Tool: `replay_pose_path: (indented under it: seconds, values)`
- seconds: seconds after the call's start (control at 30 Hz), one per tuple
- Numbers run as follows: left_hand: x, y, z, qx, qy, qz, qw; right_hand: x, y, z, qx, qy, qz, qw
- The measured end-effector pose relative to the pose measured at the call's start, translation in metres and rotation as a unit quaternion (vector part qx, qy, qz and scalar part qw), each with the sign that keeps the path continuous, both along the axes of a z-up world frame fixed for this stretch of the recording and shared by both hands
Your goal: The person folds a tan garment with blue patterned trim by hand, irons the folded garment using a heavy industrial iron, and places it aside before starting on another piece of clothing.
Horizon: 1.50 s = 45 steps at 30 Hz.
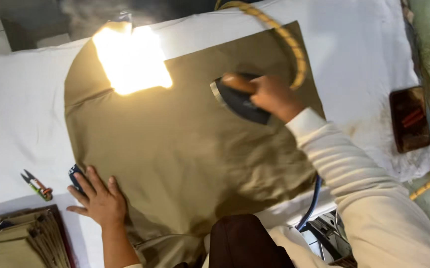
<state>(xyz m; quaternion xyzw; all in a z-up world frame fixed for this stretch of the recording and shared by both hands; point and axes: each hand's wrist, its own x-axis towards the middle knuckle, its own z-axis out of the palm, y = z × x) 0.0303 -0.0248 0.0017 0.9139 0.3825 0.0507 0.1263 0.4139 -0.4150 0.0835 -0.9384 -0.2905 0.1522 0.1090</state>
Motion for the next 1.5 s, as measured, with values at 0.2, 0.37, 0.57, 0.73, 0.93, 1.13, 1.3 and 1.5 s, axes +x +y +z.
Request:
replay_pose_path:
  seconds: [0.2,0.37,0.57,0.73,0.93,1.13,1.3,1.5]
  values:
    - [-0.017,0.016,-0.003,-0.025,-0.063,-0.010,0.998,0.037,-0.177,0.002,-0.063,0.005,-0.315,0.947]
    - [-0.059,0.016,0.019,-0.048,-0.058,0.300,0.951,0.010,-0.194,0.065,0.039,0.122,-0.434,0.892]
    - [-0.079,0.066,-0.026,-0.386,-0.231,0.316,0.836,-0.030,-0.162,0.022,-0.134,0.031,-0.089,0.986]
    - [-0.090,0.079,-0.068,-0.391,-0.294,0.312,0.814,-0.088,-0.029,0.033,-0.092,0.027,0.056,0.994]
    - [-0.086,0.081,-0.089,-0.380,-0.353,0.277,0.809,-0.145,0.106,0.008,-0.097,0.008,0.144,0.985]
    - [-0.065,0.066,-0.062,-0.358,-0.388,0.227,0.818,-0.181,0.211,-0.013,-0.072,-0.036,0.222,0.972]
    - [-0.059,0.047,-0.034,-0.304,-0.420,0.256,0.816,-0.195,0.301,0.011,0.027,0.000,0.241,0.970]
    - [-0.104,-0.006,-0.011,-0.198,-0.314,0.342,0.863,-0.223,0.410,-0.031,-0.073,0.023,0.215,0.974]
